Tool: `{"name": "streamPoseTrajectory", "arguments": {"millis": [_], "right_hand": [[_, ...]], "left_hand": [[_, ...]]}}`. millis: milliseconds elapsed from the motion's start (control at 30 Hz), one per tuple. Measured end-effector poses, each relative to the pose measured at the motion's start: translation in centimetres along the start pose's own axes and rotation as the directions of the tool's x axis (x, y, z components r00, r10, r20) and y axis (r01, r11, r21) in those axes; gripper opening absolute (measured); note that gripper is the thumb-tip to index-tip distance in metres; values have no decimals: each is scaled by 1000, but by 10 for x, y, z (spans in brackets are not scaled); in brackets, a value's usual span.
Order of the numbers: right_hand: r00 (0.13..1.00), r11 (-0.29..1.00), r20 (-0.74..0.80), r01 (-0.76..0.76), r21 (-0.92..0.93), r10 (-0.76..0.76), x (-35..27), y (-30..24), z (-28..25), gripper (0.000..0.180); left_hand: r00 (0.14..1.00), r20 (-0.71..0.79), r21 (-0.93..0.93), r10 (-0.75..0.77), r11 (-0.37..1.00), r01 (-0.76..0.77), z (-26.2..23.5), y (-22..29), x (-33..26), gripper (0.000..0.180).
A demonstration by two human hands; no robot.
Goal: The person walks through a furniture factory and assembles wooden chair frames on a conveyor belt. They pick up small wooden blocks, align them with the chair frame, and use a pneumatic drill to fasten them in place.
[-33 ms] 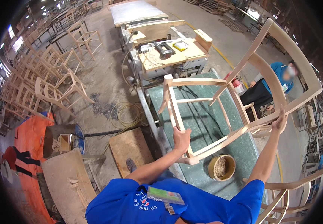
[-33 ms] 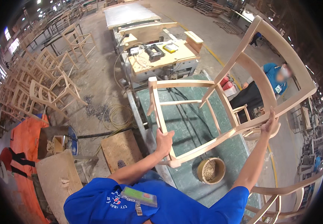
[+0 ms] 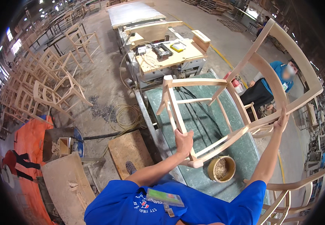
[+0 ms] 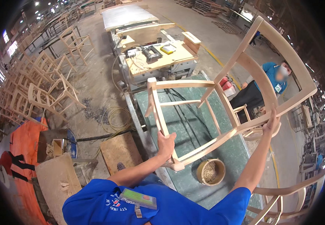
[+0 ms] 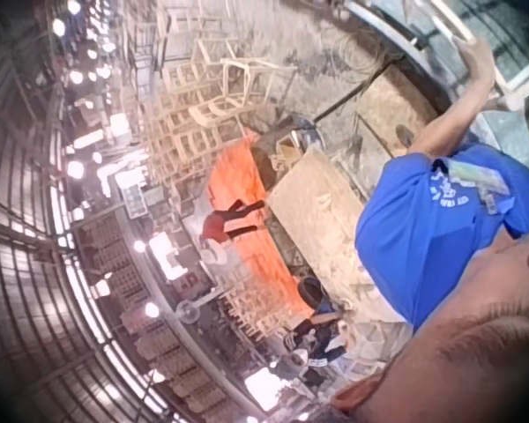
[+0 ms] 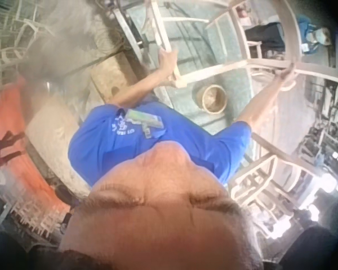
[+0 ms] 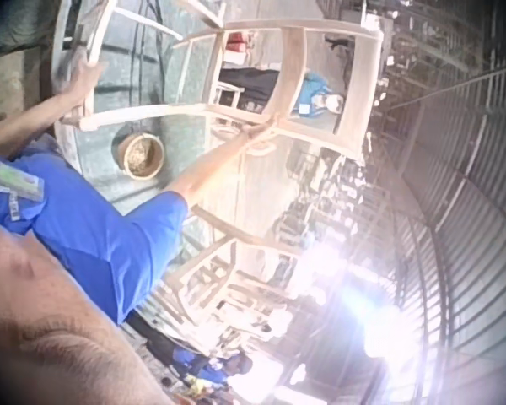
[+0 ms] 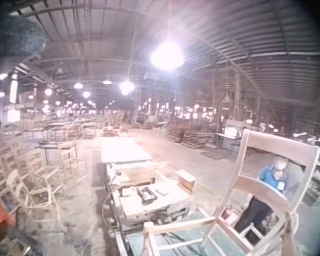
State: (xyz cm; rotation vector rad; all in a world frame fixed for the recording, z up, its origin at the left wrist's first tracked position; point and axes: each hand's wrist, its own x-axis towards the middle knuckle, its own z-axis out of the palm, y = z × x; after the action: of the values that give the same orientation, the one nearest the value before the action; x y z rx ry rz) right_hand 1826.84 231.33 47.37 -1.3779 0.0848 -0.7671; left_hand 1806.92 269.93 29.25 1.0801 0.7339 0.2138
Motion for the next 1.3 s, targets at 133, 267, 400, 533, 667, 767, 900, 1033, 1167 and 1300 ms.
{"name": "streamPoseTrajectory", "arguments": {"millis": [133,267,400,533,667,767,900,1033,1167,1300], "right_hand": [[980,793,107,-70,-605,168,20,0,-4,75],[994,808,97,10,-589,58,4,16,-38,80],[961,707,106,-112,-698,257,-53,58,-70,80],[813,703,78,-445,-555,577,-169,95,-48,79],[644,637,40,-743,-207,764,-253,81,-50,78],[700,691,-33,-711,-132,713,-282,72,-21,72],[708,691,-50,-700,-181,704,-285,74,-29,69],[714,664,-74,-680,-309,696,-279,87,-40,74],[701,617,-80,-670,-413,708,-271,93,-41,74],[690,550,-105,-652,-522,717,-265,91,-38,79]], "left_hand": [[1000,-21,92,23,996,-21,16,-34,-10,51],[984,156,73,-81,995,70,22,-44,-50,61],[946,322,73,-39,997,17,10,-30,-48,68],[852,502,243,-148,970,26,-24,-19,-28,64],[736,615,212,-283,958,191,-81,-23,-11,52],[872,391,369,-294,918,144,-166,-52,14,44],[989,-42,857,-140,504,108,-283,-62,33,48],[865,-451,785,-220,363,502,-378,-31,11,50],[621,-709,514,-333,358,779,-433,-36,-23,52],[669,-646,470,-369,498,729,-456,-64,-45,48]]}}
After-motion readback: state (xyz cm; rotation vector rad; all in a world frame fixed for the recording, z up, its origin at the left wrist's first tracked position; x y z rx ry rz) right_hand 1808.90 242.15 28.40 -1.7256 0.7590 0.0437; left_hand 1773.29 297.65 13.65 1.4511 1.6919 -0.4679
